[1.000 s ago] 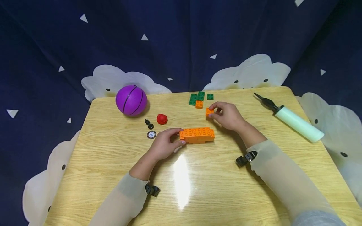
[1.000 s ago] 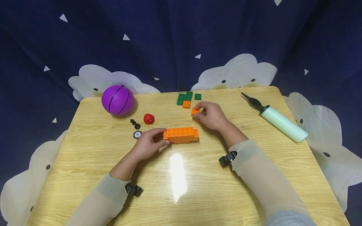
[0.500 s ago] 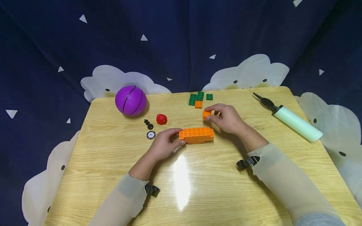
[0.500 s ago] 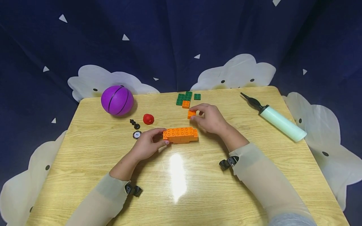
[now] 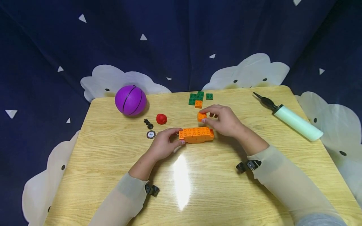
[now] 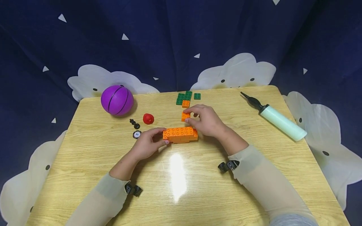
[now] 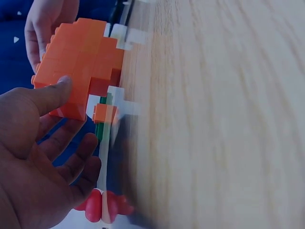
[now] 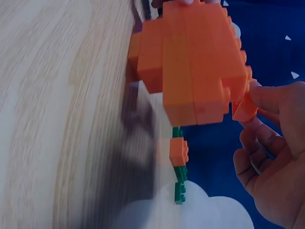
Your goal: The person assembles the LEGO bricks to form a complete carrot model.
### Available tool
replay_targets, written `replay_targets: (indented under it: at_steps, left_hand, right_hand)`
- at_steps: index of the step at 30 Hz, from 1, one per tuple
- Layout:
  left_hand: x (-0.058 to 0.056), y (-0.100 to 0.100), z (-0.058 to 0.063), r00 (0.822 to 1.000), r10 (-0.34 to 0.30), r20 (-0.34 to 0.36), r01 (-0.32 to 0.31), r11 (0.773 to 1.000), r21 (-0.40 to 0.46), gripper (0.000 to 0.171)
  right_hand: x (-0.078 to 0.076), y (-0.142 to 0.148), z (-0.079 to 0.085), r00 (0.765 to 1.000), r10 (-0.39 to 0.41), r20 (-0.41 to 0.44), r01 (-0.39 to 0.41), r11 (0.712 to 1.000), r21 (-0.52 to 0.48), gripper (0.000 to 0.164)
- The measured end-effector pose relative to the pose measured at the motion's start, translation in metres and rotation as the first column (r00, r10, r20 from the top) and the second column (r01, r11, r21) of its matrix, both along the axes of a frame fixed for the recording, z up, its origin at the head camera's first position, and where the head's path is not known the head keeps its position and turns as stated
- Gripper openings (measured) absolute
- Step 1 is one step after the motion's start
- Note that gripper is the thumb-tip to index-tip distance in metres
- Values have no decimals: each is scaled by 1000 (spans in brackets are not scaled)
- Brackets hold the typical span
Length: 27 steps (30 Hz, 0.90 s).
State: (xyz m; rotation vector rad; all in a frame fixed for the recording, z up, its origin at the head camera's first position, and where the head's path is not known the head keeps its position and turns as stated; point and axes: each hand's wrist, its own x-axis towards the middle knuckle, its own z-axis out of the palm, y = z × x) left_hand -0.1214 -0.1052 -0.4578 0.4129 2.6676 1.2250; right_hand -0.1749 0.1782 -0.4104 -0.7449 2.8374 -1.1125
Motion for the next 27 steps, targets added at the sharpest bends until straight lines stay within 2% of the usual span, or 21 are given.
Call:
replay_targets:
  at_steps: [11, 27]
  left_hand:
    - [-1, -1, -2, 1000, 0, 17, 0, 1000, 8, 50]
    - [0, 0, -2, 1000, -1, 2, 1, 1000, 4, 50]
  right_hand:
    - [12, -13, 11, 998, 68, -5, -68, 997, -41, 31]
    - [25, -26, 9, 988, 144, -51, -144, 990, 10, 31]
